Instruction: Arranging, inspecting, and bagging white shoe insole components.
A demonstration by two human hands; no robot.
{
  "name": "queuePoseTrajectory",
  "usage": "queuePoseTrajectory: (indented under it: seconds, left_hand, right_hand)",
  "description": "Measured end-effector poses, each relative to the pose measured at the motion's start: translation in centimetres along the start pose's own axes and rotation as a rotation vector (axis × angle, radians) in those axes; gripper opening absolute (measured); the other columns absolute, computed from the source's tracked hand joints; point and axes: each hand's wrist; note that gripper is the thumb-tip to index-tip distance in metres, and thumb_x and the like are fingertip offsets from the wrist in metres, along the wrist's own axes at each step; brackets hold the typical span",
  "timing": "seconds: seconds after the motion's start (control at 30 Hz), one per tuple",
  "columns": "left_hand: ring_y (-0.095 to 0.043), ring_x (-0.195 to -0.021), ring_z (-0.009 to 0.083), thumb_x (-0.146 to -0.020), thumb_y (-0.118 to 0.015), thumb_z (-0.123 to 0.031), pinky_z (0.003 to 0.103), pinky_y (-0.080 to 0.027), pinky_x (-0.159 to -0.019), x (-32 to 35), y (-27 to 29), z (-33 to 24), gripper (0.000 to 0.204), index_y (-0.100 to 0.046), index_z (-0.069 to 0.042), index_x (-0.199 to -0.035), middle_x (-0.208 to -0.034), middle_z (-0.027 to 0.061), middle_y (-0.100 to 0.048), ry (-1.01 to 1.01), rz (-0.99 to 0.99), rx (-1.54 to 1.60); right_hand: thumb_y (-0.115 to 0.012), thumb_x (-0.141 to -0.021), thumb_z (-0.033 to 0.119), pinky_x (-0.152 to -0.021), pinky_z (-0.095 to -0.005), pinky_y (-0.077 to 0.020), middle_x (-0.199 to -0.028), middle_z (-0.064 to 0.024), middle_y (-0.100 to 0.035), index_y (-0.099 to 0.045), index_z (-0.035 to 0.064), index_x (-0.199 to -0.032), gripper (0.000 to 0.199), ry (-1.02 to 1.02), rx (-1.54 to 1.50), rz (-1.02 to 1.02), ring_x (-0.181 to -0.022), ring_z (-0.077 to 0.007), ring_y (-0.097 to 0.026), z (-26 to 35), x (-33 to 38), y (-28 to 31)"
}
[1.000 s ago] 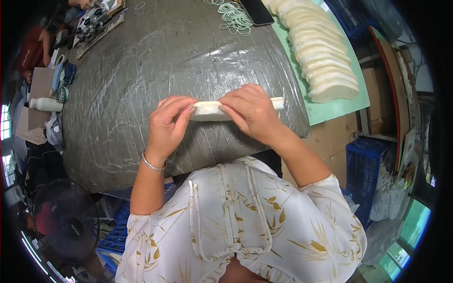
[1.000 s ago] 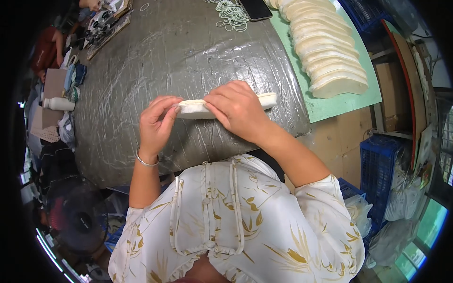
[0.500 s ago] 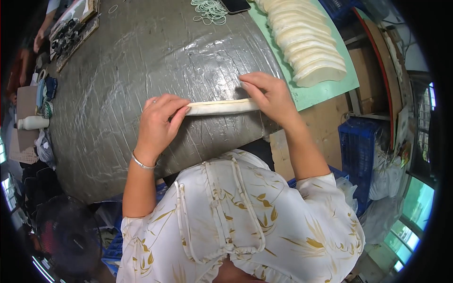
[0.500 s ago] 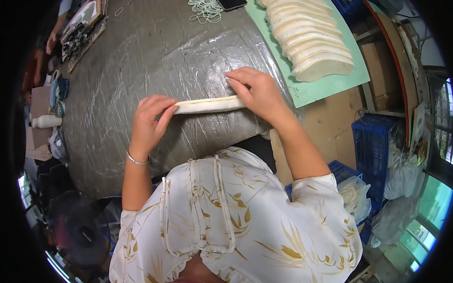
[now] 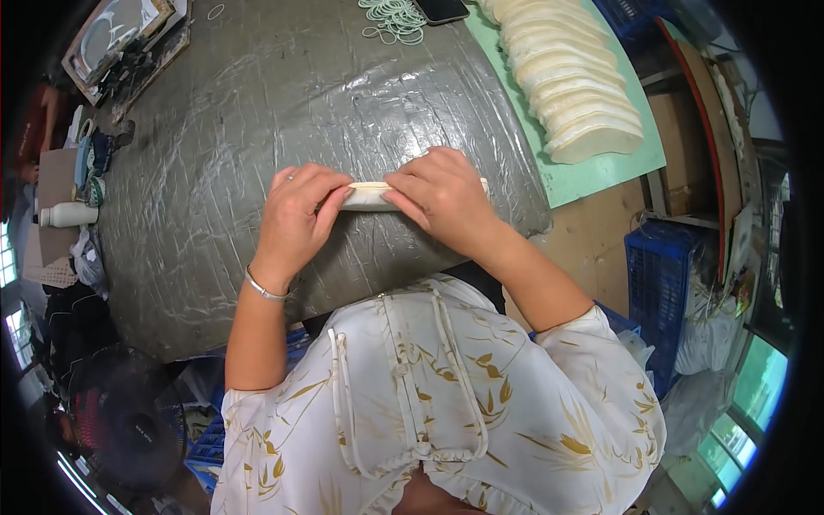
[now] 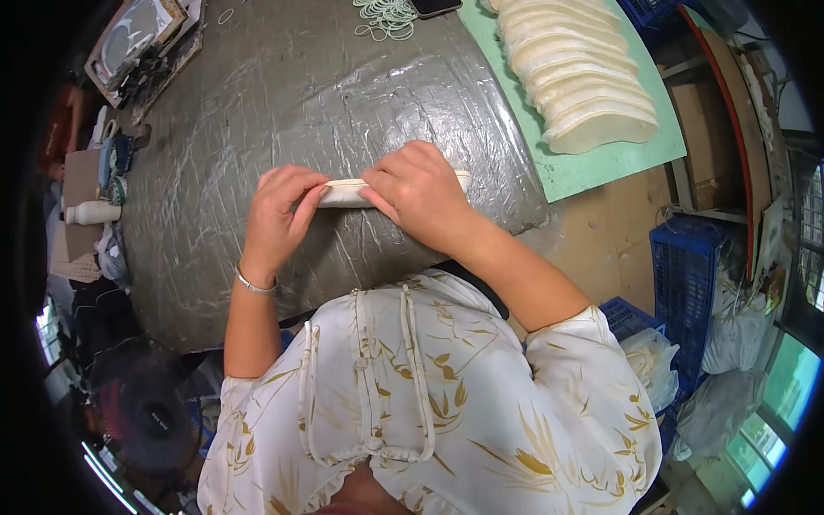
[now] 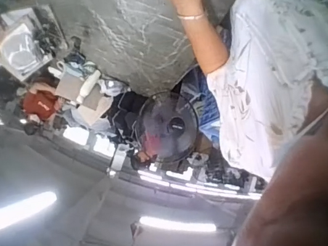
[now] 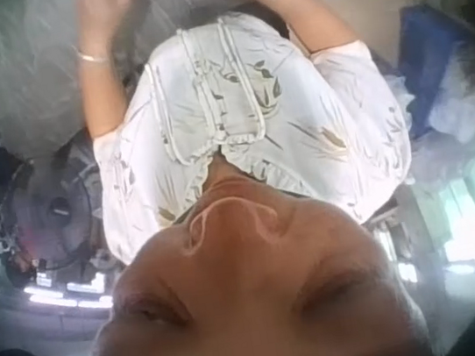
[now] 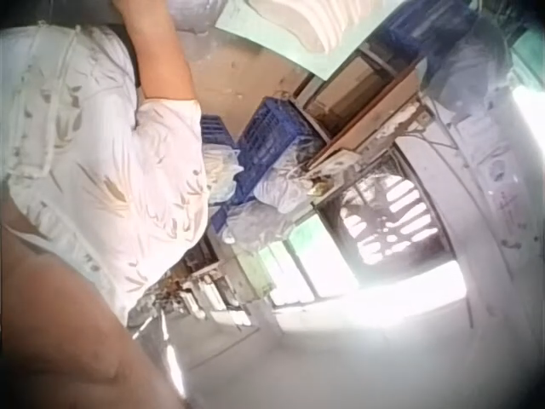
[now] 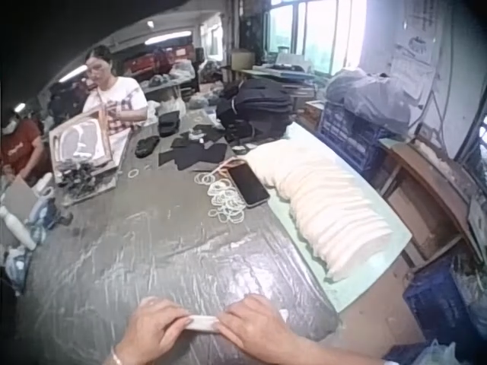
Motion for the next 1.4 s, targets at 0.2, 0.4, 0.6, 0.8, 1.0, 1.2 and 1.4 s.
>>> queuePoseTrajectory:
  seconds: [0.2,0.4,0.6,0.8,1.0,1.2,1.4]
  left_hand:
    - [-0.062,-0.080,0.0223,-0.088,-0.067,-0.008,0.035,-0.042,-0.086,-0.1,-0.3,0.0,0.005,-0.070,-0.005,-0.092,-0.086,0.0054,-0.068,0.000,-0.007,-0.013]
    - [-0.062,-0.082,0.0221,-0.089,-0.067,-0.007,0.036,-0.041,-0.090,0.2,-0.1,0.2,0.005,-0.069,-0.006,-0.093,-0.088,0.0049,-0.068,-0.023,-0.002,-0.018]
    - [-0.063,-0.089,0.0249,-0.086,-0.070,-0.010,0.039,-0.041,-0.094,-0.7,0.6,-1.0,0.013,-0.069,-0.006,-0.098,-0.093,0.0067,-0.069,-0.024,0.089,-0.152]
    - [-0.063,-0.097,0.0273,-0.086,-0.071,-0.013,0.041,-0.045,-0.092,-2.8,-2.9,-4.5,0.028,-0.068,-0.006,-0.112,-0.106,0.0081,-0.068,-0.237,0.104,-0.186]
    - [-0.064,-0.092,0.0264,-0.087,-0.069,-0.009,0.037,-0.045,-0.081,-3.5,-4.7,-3.4,0.023,-0.069,-0.006,-0.110,-0.103,0.0063,-0.069,-0.161,0.173,-0.081]
    - [-0.064,-0.087,0.0249,-0.087,-0.068,-0.008,0.035,-0.044,-0.077,-4.1,-4.8,-3.6,0.021,-0.070,-0.006,-0.108,-0.099,0.0059,-0.068,-0.168,0.172,-0.119]
    - [-0.063,-0.083,0.0271,-0.089,-0.067,-0.012,0.037,-0.045,-0.074,-4.1,-4.9,-3.1,0.020,-0.071,-0.004,-0.107,-0.095,0.0073,-0.067,-0.065,0.255,-0.072]
  right_hand:
    - [-0.073,-0.082,0.015,-0.094,-0.0418,-0.0461,-0.083,-0.0026,-0.067,-0.074,0.0099,-0.089,0.010,-0.023,0.005,0.010,-0.082,-0.0226,-0.062,0.0,0.3,0.2]
    - [-0.073,-0.084,0.017,-0.096,-0.0433,-0.0457,-0.087,-0.0048,-0.072,-0.076,0.0095,-0.095,0.013,-0.203,-0.014,0.035,-0.085,-0.0245,-0.066,-1.7,2.6,2.6]
    - [-0.076,-0.082,0.017,-0.085,-0.0400,-0.0481,-0.092,-0.0074,-0.072,-0.074,0.0067,-0.099,0.020,-0.252,-0.090,0.001,-0.086,-0.0273,-0.065,-2.5,4.1,4.8]
    - [-0.075,-0.081,0.013,-0.082,-0.0370,-0.0489,-0.092,-0.0086,-0.071,-0.073,0.0062,-0.099,0.019,-0.165,-0.052,-0.018,-0.085,-0.0254,-0.065,-2.7,4.4,4.6]
    - [-0.077,-0.077,0.010,-0.077,-0.0373,-0.0484,-0.094,-0.0041,-0.067,-0.072,0.0083,-0.096,0.019,-0.122,-0.002,-0.159,-0.083,-0.0242,-0.062,-2.8,4.7,4.3]
    - [-0.077,-0.078,0.012,-0.075,-0.0371,-0.0470,-0.091,-0.0027,-0.064,-0.072,0.0104,-0.093,0.016,-0.067,0.154,-0.142,-0.083,-0.0231,-0.060,-2.2,4.0,3.9]
    - [-0.067,-0.074,0.010,-0.078,-0.0368,-0.0481,-0.094,-0.0044,-0.065,-0.072,0.0073,-0.095,0.022,0.036,0.233,-0.116,-0.084,-0.0225,-0.061,-2.7,3.8,3.7]
Point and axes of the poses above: each hand's wrist, its own x-axis away from the middle knuckle, its own y-axis out of the back of the hand, z = x × y
